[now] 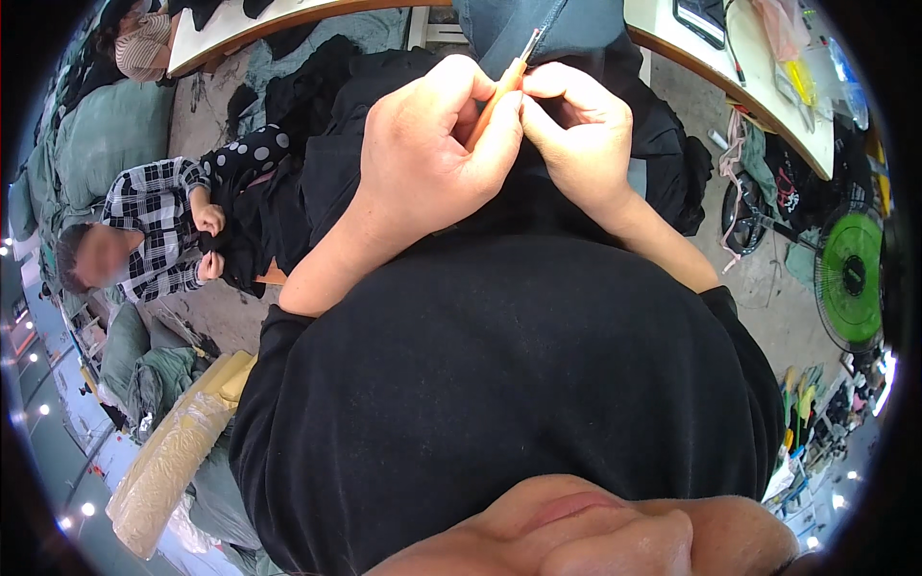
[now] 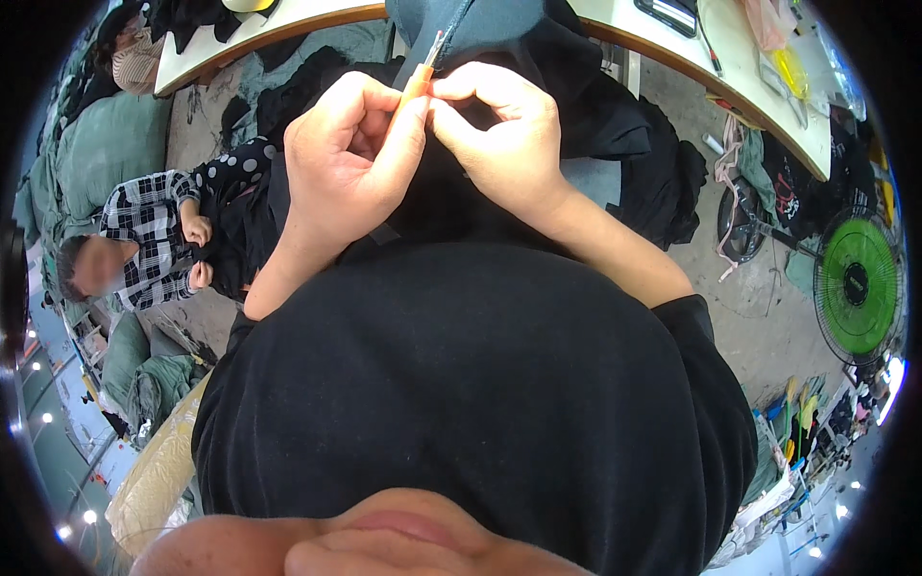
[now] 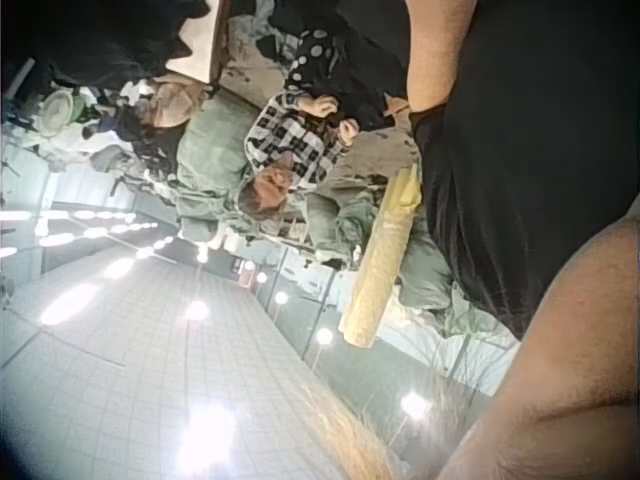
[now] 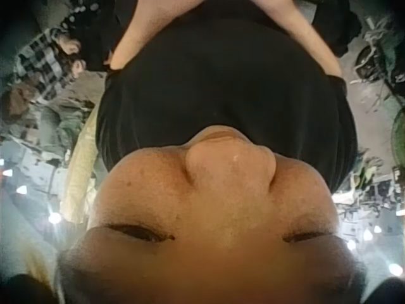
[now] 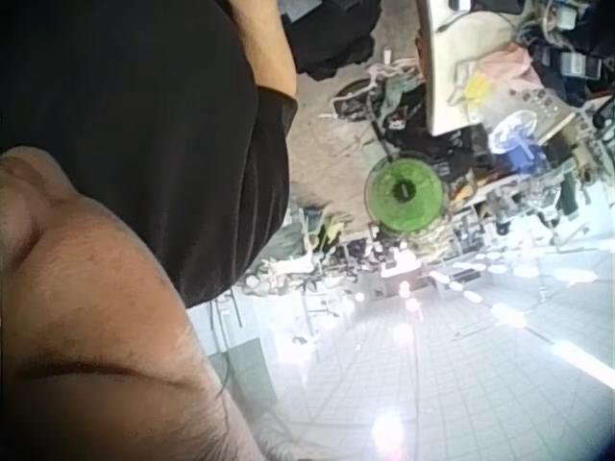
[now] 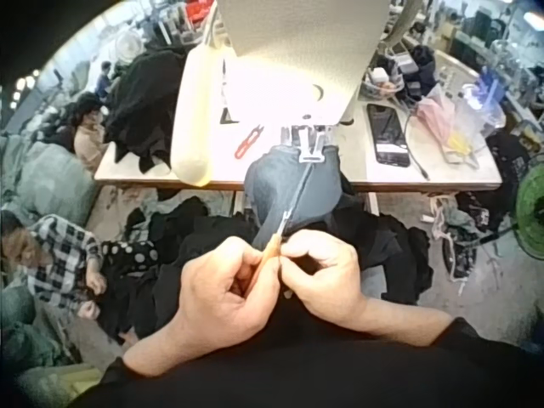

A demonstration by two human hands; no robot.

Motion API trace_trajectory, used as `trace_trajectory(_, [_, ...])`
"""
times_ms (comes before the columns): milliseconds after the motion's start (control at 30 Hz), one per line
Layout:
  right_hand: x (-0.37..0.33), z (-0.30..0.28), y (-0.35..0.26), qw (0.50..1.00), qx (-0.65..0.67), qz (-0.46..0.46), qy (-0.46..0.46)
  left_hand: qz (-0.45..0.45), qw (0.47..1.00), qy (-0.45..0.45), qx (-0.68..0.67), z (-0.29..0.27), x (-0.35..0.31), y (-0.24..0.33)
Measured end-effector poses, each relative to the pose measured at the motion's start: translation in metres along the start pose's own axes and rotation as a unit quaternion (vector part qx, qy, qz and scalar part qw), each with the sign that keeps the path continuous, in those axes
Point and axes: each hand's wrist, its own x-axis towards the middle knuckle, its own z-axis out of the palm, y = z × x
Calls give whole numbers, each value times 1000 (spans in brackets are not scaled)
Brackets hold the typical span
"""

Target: The person unpicks stitches along the seams of black fabric using a seam ripper, turning and repositioning the garment by hand.

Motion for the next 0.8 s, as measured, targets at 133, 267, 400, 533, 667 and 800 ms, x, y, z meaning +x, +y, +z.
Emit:
trace_trajectory(133, [-1, 0, 0, 1000, 4, 1, -1, -5, 1000, -2, -6, 0, -2, 0])
trace_trajectory(267, [-2, 0, 0, 1000, -11, 1, -3, 1, 1000, 1, 1, 0, -1, 1])
trace_trajectory(400, [-3, 1, 2, 1000, 1, -1, -2, 7, 1000, -1, 9, 0, 2, -1])
trace_trajectory(533, [-3, 3, -1, 1000, -17, -12, -5, 9, 1000, 5, -11, 1, 3, -3])
trace_trajectory(667, [-4, 6, -3, 1000, 4, -15, 1, 8, 1000, 6, -5, -1, 4, -1])
trace_trajectory(800, [-5, 9, -4, 1000, 1, -14, 13, 18, 1000, 2, -4, -3, 8, -1])
